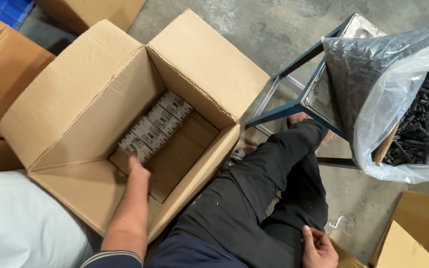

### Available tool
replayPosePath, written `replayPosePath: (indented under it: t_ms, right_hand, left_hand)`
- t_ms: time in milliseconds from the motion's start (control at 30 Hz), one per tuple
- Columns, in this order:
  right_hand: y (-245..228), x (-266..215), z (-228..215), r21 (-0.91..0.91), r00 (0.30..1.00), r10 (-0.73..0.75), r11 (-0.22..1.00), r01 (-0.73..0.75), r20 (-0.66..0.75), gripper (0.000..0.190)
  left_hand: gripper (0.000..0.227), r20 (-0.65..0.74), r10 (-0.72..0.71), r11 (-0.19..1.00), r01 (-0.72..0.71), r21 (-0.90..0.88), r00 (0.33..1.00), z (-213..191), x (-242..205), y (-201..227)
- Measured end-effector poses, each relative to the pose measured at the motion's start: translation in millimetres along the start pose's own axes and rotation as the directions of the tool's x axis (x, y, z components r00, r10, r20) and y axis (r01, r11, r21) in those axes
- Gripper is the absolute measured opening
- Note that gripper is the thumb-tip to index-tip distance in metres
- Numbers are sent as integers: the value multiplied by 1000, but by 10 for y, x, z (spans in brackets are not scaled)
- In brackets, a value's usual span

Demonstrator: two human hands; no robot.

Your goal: The person sits on a stool and repeatedly takes white electrical components from a cardboard box. They remove each component from its plastic wrapper, insert a small black pin into a slot using a wooden stick, and then place the component back into the wrapper. The wrapped components are then placed into a second cardboard box.

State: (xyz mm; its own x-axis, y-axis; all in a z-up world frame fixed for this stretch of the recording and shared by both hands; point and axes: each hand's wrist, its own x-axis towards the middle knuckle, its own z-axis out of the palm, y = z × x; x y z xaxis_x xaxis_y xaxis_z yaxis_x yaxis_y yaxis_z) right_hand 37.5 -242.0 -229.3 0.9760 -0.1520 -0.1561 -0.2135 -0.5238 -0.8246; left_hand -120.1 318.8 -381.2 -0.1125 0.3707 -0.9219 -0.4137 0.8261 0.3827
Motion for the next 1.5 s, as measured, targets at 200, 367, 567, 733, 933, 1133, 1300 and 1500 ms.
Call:
replayPosePath:
  t_ms: [200,367,567,733,933,1133,1300,1500]
  right_hand:
    - [-68,-4,-6,67,993,112,991,-113,22,22]
    - [-199,-58,-9,29,993,118,993,-119,17,24]
    - [-375,-81,-33,76,979,195,977,-199,51,26]
    - [-440,-127,-70,118,969,233,963,-242,84,24]
    - [-845,-226,-190,230,953,218,936,-265,211,24]
    - [-1548,-613,-341,676,743,-49,457,-577,667,46]
    - [-1804,-847,-390,709,804,-19,485,-512,594,35]
    - [-1620,-884,-495,750,830,-51,463,-472,555,32]
  left_hand:
    - [47,28,-43,999,42,26,999,41,76,184]
    - [25,96,-8,1000,9,-2,995,347,69,277]
    - [25,42,215,964,-219,150,976,494,-437,311]
    - [30,415,240,885,-373,278,877,377,-1446,238]
    - [43,902,-146,828,-448,336,407,263,-2659,52]
    - [32,751,-658,587,-582,562,61,-12,-3282,-753]
    - [39,672,-718,587,-361,725,182,-205,-3794,-1201]
    - [41,584,-720,518,-269,812,376,-190,-4117,-1348]
